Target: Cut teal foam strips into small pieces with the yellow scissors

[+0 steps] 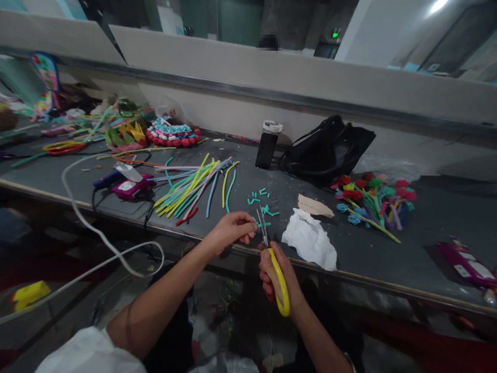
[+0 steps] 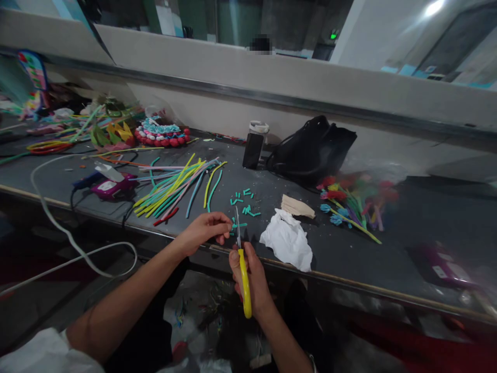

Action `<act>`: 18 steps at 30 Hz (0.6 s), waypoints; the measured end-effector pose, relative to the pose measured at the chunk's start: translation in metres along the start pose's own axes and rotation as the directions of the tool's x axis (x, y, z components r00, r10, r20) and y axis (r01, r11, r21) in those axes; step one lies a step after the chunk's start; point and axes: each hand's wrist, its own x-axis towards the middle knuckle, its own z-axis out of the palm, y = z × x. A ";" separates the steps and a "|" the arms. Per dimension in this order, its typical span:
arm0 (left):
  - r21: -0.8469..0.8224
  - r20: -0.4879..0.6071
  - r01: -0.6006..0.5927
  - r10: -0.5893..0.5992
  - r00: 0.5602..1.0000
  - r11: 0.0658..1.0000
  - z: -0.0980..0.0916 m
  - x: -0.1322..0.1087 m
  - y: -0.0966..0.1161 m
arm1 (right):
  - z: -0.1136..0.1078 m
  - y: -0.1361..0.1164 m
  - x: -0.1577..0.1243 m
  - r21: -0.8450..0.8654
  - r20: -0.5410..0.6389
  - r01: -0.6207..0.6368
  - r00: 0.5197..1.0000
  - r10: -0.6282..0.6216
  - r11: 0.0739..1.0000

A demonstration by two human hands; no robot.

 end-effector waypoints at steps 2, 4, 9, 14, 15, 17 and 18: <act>0.049 -0.022 -0.019 0.020 1.000 0.999 0.003 0.001 -0.003 | 0.001 -0.001 0.000 0.013 0.005 -0.011 1.000 0.011 1.000; 0.104 -0.046 -0.030 0.035 0.998 0.994 0.005 0.004 -0.006 | 0.002 -0.002 0.001 0.016 0.002 -0.029 1.000 0.029 0.999; 0.262 -0.100 -0.041 0.069 0.993 0.964 0.004 0.008 -0.013 | 0.003 -0.002 0.004 0.031 -0.025 -0.087 0.996 0.088 0.996; 0.456 -0.159 -0.121 0.214 0.964 0.882 0.005 0.011 -0.021 | 0.005 0.000 0.006 0.059 -0.050 -0.107 0.993 0.110 0.992; 0.495 -0.168 -0.136 0.248 0.954 0.858 0.005 0.011 -0.022 | 0.005 0.001 0.006 0.071 -0.047 -0.103 0.993 0.107 0.992; 0.567 -0.180 -0.154 0.304 0.936 0.810 0.004 0.012 -0.022 | 0.004 0.001 0.007 0.100 -0.030 -0.093 0.995 0.097 0.991; 0.600 -0.187 -0.157 0.328 0.926 0.785 0.003 0.012 -0.022 | 0.003 0.000 0.007 0.116 -0.017 -0.088 0.996 0.091 0.989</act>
